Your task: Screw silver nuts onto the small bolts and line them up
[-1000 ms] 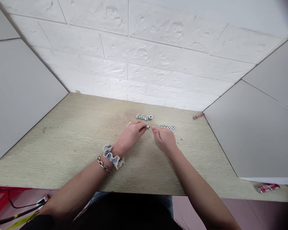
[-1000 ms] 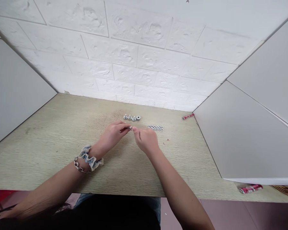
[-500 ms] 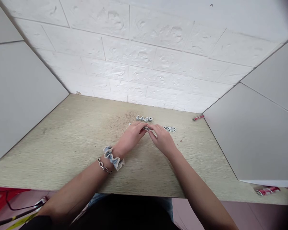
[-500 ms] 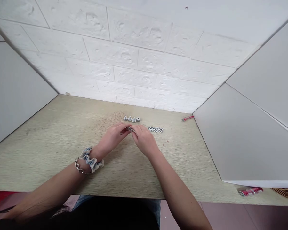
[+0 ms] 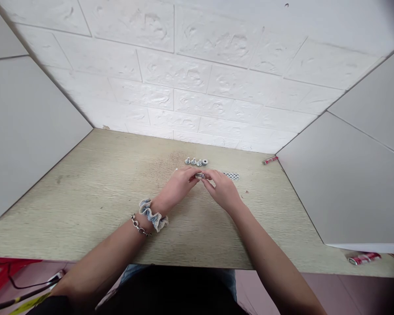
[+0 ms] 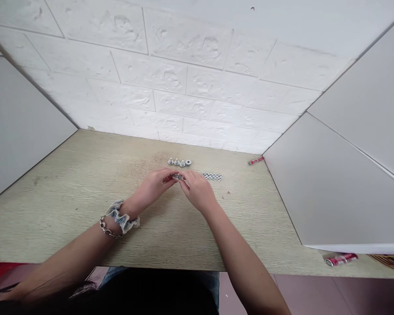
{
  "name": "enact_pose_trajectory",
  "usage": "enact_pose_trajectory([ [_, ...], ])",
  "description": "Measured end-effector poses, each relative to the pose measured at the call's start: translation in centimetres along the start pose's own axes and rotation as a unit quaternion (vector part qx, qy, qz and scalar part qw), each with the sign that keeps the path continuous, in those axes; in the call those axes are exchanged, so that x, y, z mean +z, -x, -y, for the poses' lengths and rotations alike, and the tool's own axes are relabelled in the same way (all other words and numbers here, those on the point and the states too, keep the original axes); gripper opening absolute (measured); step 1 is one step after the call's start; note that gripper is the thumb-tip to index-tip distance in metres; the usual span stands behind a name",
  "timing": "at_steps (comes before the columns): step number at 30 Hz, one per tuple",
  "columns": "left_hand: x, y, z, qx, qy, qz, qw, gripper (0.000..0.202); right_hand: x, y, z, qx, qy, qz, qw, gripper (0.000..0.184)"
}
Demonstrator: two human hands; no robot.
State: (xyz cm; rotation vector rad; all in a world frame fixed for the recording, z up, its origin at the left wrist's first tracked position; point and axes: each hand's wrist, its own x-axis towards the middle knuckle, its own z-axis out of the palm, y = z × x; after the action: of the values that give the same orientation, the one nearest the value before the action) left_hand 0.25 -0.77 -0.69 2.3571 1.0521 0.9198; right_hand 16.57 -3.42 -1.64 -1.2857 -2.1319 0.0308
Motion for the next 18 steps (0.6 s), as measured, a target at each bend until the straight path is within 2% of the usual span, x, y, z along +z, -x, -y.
enact_pose_trajectory([
  [1,0.02,0.02,0.00,-0.005,-0.007,-0.001,1.000,0.019,-0.09,0.02,0.04,0.007,0.012,0.003,1.000,0.021],
  [5,0.21,0.07,0.08,-0.029,-0.034,-0.001,0.999,0.020,-0.63,0.14,0.31,0.063,0.051,0.015,0.997,0.047],
  [6,0.24,0.07,0.09,-0.032,-0.036,-0.001,0.999,0.020,-0.74,0.15,0.37,0.072,0.049,0.010,0.996,0.047],
  [8,0.23,0.02,0.08,-0.034,-0.037,-0.003,0.999,0.020,-0.82,0.11,0.41,0.069,0.030,-0.009,0.997,0.035],
  [11,0.10,-0.08,0.01,-0.030,-0.032,0.002,0.999,0.019,-0.62,-0.05,0.26,0.023,-0.011,-0.027,0.999,0.018],
  [14,0.03,-0.12,-0.04,-0.028,-0.036,0.007,0.999,0.020,-0.35,-0.15,0.02,-0.010,-0.016,-0.010,1.000,0.019],
  [16,0.10,-0.08,-0.03,-0.029,-0.044,0.005,0.999,0.019,-0.35,-0.12,-0.07,0.010,0.021,0.006,1.000,0.022],
  [18,0.21,-0.02,-0.01,-0.031,-0.050,0.003,0.998,0.020,-0.52,-0.03,-0.05,0.055,0.069,0.015,0.996,0.037],
])
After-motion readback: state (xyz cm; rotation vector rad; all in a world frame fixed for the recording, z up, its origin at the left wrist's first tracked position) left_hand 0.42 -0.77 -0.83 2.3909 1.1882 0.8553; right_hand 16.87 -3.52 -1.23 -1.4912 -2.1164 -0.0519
